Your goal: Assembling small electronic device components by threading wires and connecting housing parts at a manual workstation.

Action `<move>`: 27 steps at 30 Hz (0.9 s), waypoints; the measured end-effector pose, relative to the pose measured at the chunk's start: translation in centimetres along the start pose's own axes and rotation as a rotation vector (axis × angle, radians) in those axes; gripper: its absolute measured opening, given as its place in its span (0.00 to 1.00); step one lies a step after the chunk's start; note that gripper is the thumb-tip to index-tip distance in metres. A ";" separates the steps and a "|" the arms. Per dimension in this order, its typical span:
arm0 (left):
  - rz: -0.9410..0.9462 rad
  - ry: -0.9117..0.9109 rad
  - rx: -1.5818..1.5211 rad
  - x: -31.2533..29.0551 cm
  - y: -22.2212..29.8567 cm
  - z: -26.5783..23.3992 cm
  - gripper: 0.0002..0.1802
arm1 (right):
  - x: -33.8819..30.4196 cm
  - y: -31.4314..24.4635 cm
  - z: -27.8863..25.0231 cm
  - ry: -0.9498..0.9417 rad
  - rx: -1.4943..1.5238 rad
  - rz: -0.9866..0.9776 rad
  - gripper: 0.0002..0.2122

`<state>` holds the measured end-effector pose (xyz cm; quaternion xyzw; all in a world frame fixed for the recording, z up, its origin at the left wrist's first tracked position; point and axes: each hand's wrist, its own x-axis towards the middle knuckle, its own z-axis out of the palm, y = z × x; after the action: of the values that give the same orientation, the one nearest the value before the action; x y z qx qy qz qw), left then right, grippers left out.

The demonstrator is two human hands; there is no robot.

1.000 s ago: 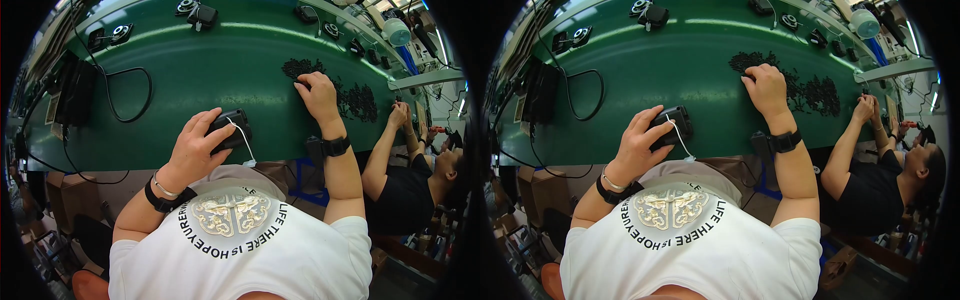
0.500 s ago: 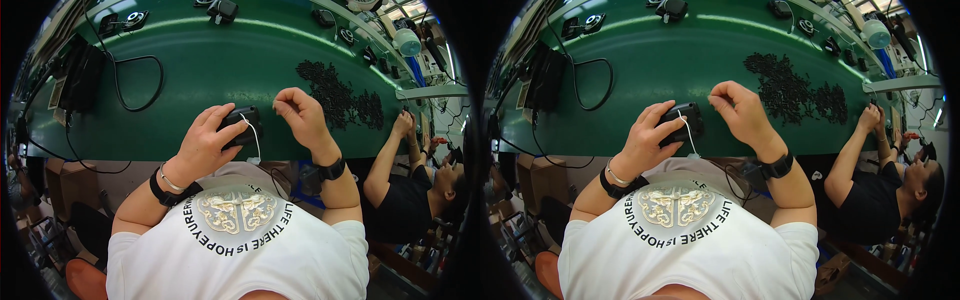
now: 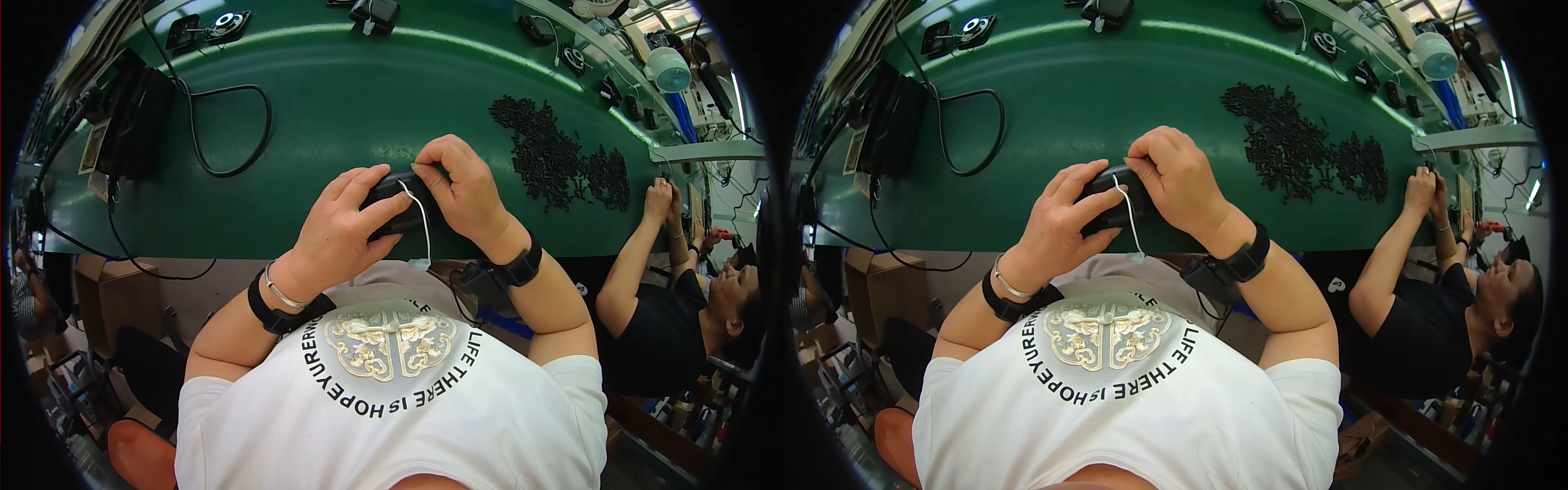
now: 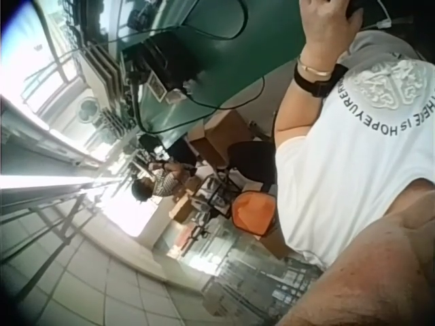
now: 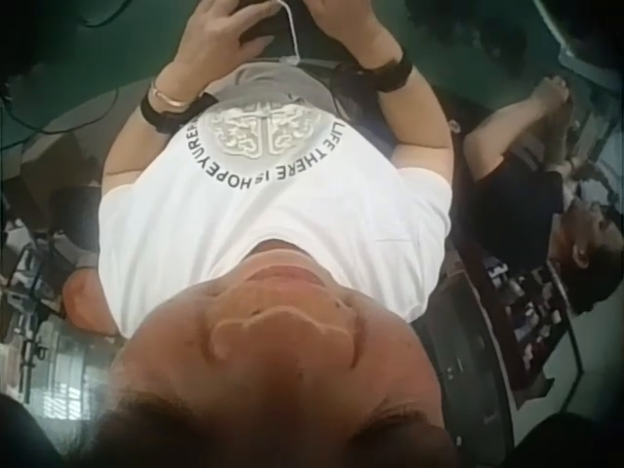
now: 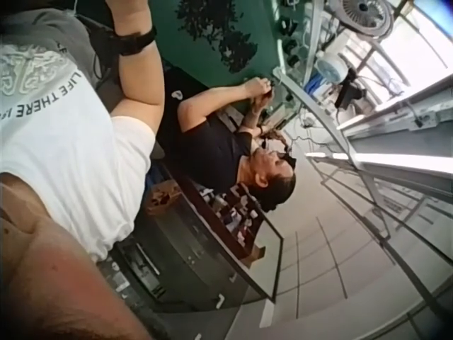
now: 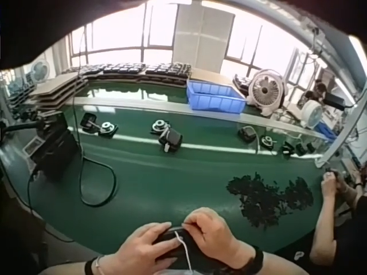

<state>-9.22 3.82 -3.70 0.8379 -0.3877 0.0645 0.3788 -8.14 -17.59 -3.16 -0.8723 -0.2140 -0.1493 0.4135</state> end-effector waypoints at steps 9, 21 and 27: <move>0.003 0.007 -0.002 0.1 -0.1 0.2 0.29 | -0.6 -0.7 -1.3 0.022 -0.196 -0.148 0.06; -0.007 0.020 -0.008 0.2 0.1 0.1 0.28 | -2.6 5.7 -10.0 -0.007 -0.635 0.250 0.08; -0.008 0.024 0.002 0.3 0.1 0.2 0.28 | -2.6 6.2 -9.1 0.018 -0.765 0.143 0.06</move>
<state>-9.14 3.46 -3.65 0.8389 -0.3796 0.0734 0.3830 -8.05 -28.90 -2.71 -0.9749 -0.0778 -0.1967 0.0695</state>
